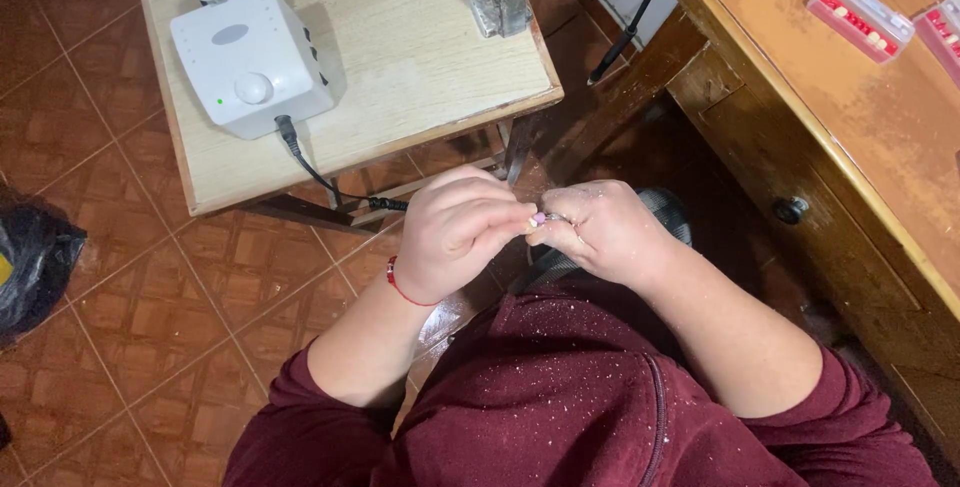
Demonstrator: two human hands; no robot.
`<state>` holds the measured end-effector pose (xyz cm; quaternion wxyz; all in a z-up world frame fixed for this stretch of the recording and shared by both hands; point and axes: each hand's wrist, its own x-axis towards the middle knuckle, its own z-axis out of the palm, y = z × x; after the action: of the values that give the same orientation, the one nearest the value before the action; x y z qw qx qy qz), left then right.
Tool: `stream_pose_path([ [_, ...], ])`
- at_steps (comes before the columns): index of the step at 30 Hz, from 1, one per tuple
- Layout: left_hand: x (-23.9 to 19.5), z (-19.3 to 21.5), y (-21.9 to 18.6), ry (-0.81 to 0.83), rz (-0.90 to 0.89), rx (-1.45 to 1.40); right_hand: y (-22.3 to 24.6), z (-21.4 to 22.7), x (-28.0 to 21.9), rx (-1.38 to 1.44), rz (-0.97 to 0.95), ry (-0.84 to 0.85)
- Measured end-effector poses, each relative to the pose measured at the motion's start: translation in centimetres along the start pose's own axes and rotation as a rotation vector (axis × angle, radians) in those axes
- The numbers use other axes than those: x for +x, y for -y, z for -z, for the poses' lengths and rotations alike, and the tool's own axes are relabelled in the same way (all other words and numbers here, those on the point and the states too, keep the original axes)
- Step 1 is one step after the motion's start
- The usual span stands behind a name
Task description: The person works on a dental cast, using a metal tool to apply and shape pink wax material onto the model. They then use a rotary tool to grind a small tooth-shaped object. Finally, they place the prepared tooth onto the dental cast and adjust it with their fingers.
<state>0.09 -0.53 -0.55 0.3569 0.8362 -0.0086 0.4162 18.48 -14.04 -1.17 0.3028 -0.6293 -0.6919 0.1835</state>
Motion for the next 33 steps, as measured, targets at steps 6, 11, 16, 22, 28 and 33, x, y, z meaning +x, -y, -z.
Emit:
stream_pose_path([
  [6, 0.1, 0.0, 0.0, 0.001, 0.001, 0.022, 0.3, 0.1, 0.1, -0.023, 0.016, -0.015],
  [11, 0.0, -0.1, -0.1, -0.003, 0.029, 0.018, -0.1, -0.3, -0.1, -0.006, 0.025, -0.023],
  [16, 0.1, -0.2, 0.0, -0.018, 0.023, 0.061, -0.5, -0.9, -0.6, -0.022, 0.034, -0.078],
  [22, 0.8, 0.2, 0.0, -0.007, -0.103, 0.286, 1.1, 0.0, -0.1, 0.75, -0.372, -0.186],
  [28, 0.9, 0.5, -0.3, 0.069, -0.132, 0.293, 0.9, 0.0, 0.0, 0.936, -0.51, -0.081],
  [33, 1.0, 0.4, -0.1, 0.092, -0.18, 0.265, 1.5, 0.3, 0.4, 0.803, -0.544, -0.067],
])
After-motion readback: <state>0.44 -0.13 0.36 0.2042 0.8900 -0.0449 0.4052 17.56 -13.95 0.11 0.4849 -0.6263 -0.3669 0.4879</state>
